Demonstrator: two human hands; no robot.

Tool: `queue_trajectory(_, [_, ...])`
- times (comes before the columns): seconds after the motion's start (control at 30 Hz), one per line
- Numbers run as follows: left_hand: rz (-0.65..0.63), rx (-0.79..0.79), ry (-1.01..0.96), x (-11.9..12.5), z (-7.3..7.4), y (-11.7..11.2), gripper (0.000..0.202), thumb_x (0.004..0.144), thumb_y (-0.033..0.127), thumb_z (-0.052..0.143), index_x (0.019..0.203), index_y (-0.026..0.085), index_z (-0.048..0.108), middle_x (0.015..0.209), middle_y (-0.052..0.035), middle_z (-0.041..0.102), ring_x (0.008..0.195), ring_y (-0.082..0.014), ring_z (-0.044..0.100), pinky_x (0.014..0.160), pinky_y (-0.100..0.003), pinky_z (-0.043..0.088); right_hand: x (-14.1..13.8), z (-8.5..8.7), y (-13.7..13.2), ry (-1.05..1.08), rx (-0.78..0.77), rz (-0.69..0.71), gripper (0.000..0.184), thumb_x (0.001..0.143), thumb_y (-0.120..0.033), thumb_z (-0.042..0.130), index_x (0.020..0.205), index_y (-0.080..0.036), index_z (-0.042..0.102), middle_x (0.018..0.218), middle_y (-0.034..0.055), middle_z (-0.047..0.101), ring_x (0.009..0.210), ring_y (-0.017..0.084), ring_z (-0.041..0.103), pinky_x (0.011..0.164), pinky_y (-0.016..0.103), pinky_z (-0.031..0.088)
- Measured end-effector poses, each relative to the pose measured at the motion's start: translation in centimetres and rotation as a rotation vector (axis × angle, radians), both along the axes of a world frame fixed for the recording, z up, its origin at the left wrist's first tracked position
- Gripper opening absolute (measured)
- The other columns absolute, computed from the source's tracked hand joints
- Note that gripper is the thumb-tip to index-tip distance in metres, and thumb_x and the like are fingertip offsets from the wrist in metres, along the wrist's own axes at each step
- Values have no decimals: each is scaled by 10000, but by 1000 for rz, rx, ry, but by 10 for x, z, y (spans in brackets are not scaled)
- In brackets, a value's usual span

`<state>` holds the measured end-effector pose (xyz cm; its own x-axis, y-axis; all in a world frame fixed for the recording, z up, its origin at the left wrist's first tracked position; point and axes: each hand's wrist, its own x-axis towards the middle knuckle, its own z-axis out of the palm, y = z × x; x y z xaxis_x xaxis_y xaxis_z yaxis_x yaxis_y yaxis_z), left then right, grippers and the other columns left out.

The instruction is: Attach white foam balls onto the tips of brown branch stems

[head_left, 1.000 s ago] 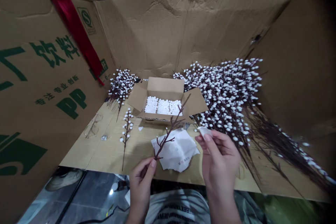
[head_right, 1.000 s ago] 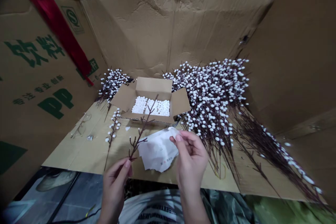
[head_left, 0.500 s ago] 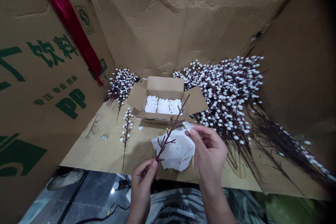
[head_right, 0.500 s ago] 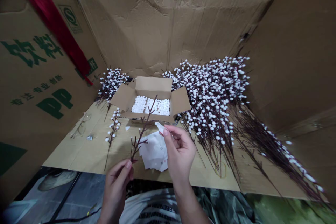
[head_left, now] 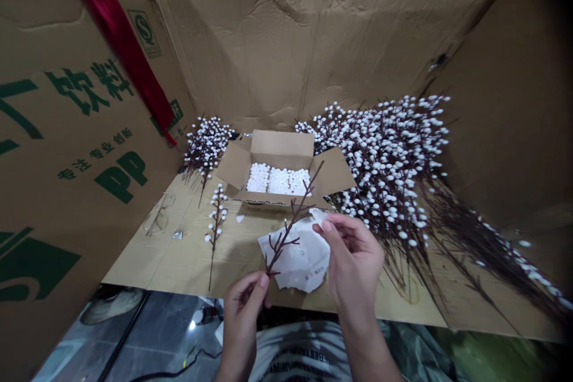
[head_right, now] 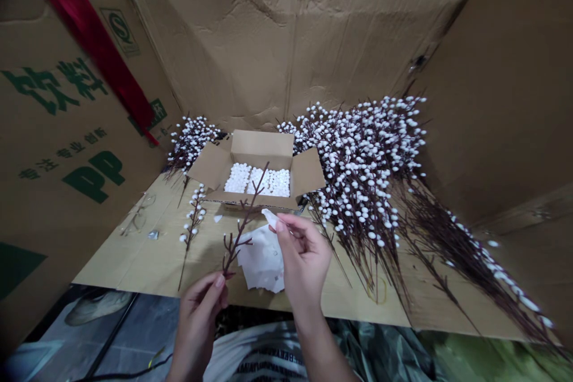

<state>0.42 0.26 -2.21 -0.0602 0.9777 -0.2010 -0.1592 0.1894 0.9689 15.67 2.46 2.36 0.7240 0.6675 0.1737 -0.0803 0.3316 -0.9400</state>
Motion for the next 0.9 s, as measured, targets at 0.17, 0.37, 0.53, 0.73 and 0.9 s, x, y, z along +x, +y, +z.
queue_trajectory(0.17, [-5,-9,-5,0,0,1,414,649,550,748,712,141,762,475,18,541,492,-118,485,502,-219,394,0,-3,-1,6,-5,28,146,731,-279,753,840,-189,714,713,25,737,647,169,702,589,271,543])
queue_trajectory(0.37, [1,-4,-15,2,1,1,397,650,542,753,706,150,757,476,22,543,491,-114,481,502,-214,393,1,6,2,122,63,38,130,702,-255,777,798,-203,705,678,-7,715,605,136,685,561,236,533])
queue_trajectory(0.53, [-7,12,-11,1,0,-1,395,659,544,746,684,151,751,475,21,537,496,-117,484,508,-218,396,5,25,11,195,150,-5,155,643,-251,798,742,-187,696,660,-11,693,562,123,655,586,269,561])
queue_trajectory(0.73, [-13,13,-23,0,-1,0,384,656,537,754,689,155,753,471,25,539,488,-113,484,505,-214,399,7,36,17,122,192,8,106,676,-224,772,759,-202,709,698,-7,699,604,115,644,593,254,554])
queue_trajectory(0.9, [-12,11,-2,1,1,0,403,656,548,747,699,148,759,469,17,548,488,-118,489,502,-218,394,6,34,21,124,203,23,93,690,-199,765,767,-208,714,701,-13,700,611,105,638,613,247,566])
